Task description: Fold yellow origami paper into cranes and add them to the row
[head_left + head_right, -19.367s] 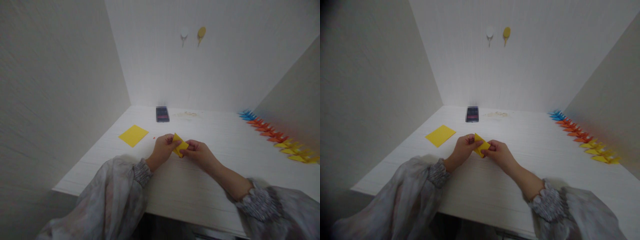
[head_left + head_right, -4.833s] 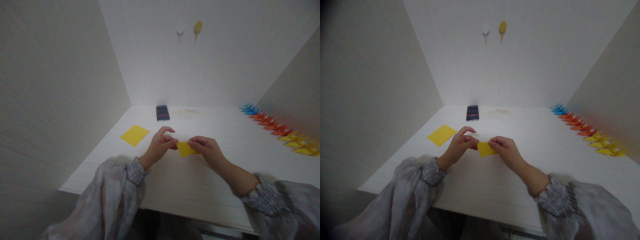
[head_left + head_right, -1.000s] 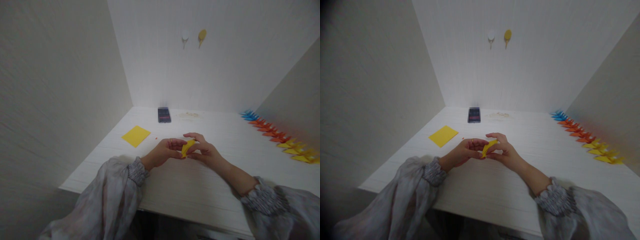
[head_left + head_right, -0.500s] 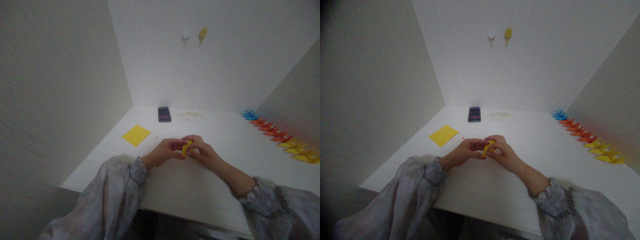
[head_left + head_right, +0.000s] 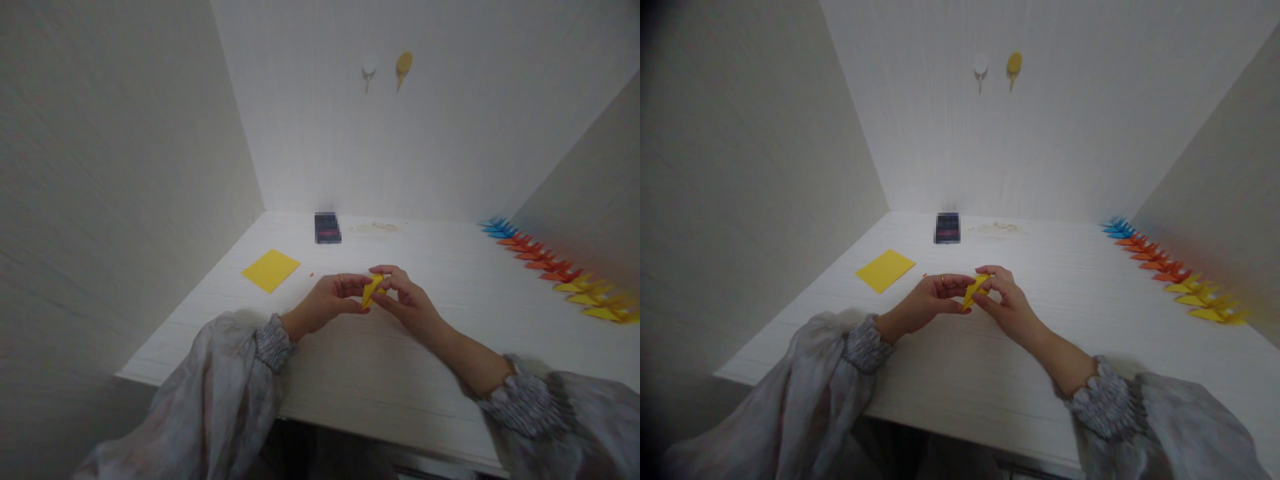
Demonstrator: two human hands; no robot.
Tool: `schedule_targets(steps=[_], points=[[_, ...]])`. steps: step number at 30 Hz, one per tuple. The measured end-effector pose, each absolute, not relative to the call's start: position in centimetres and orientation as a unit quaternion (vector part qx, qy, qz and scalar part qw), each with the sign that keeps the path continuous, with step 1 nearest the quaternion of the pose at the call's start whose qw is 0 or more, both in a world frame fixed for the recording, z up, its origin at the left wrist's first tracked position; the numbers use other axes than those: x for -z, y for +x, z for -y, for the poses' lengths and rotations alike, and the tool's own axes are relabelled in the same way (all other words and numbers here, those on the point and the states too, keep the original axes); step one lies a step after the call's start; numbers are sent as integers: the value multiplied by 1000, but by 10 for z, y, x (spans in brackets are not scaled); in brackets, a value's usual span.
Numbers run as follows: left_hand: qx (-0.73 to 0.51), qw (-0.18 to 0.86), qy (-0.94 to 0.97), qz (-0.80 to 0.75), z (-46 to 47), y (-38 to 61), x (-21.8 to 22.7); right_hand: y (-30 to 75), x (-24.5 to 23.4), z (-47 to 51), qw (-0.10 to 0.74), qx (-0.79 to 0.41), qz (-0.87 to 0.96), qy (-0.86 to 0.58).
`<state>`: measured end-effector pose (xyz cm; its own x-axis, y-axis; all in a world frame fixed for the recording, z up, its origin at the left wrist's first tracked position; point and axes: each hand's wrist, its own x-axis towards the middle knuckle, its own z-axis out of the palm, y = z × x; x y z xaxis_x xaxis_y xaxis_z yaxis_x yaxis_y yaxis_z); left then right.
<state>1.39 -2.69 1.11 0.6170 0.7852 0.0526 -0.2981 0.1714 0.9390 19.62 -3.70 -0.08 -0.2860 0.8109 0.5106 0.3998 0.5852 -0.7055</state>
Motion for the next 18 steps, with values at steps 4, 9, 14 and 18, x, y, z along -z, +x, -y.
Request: schedule_targets(steps=[4,9,14,18], points=[[-370,725,530,-239,27,14,-10,196,1,36,450,-210,774,-393],[-367,722,536,-237,27,13,-9,194,1,36,448,-186,782,-392],[-365,729,527,-240,28,13,-10,192,1,37,454,-185,780,-389],[-373,716,532,-256,27,14,-9,191,2,37,453,-180,781,-390]])
